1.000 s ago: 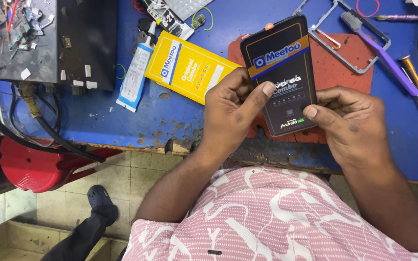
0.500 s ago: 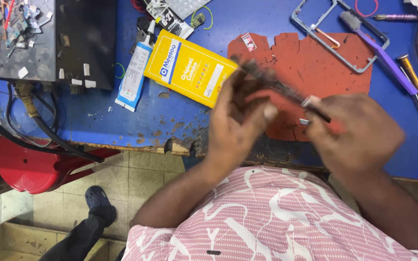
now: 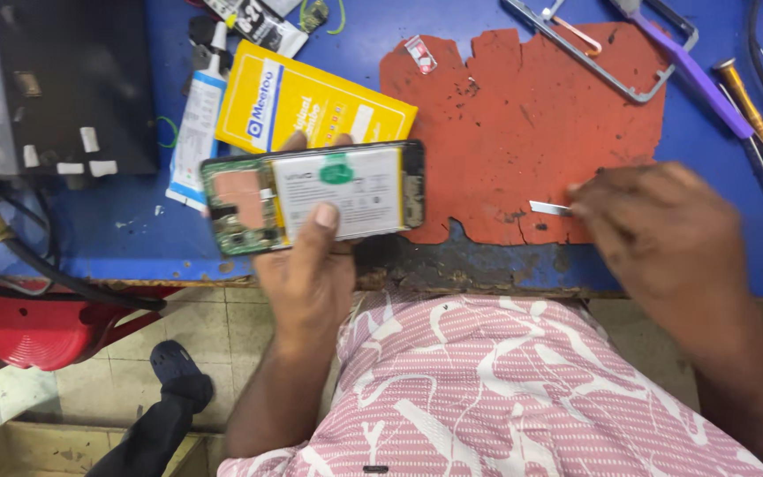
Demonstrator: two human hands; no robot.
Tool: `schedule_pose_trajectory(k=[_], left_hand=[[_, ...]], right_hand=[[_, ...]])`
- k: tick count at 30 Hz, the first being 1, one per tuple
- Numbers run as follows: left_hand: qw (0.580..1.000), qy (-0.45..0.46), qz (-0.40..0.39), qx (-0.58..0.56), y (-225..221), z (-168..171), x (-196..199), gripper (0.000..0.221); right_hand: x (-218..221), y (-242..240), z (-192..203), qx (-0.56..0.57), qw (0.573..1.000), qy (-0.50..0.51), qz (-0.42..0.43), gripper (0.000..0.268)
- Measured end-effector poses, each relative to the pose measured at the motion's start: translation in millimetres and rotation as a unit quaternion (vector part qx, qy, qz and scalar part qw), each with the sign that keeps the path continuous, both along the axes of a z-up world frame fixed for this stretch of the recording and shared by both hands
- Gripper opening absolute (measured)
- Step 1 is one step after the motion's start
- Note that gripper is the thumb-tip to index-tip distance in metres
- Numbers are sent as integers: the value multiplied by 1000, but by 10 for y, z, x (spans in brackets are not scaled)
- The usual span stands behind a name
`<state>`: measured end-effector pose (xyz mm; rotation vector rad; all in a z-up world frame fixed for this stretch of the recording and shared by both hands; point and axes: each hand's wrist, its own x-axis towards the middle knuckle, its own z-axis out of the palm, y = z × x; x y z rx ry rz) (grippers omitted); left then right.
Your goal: The person disassembles a smartphone, removes the old battery, cleans the interior with a brush, and installs a new battery. They then reassemble the phone by placing the back cover and securing it.
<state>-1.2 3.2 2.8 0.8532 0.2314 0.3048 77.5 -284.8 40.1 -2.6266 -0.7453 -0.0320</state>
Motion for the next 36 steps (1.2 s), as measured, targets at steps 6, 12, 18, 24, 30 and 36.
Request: schedule_pose_trajectory(k=[6, 12, 18, 24, 30, 36], left_hand=[[1000, 4, -15, 3, -46, -8, -22, 63], [1000, 0, -16, 13, -69, -19, -20, 61], [1000, -8, 3, 13, -90, 30, 26, 63], [1000, 4, 12, 24, -34, -13, -51, 60], [999, 15, 14, 36, 52, -68, -79, 60], [997, -5, -34, 74, -243, -177, 44, 64]], right_hand=[[-68, 156, 20, -44, 999, -10, 19, 12], [197, 216, 1, 32, 998, 31, 37, 8], [598, 460, 14, -11, 960, -19, 281, 34], [632, 158, -253, -97, 925, 21, 366, 22], [707, -662, -240, -148, 928, 4, 341, 44], [648, -617, -238, -140, 976, -14, 166, 43]])
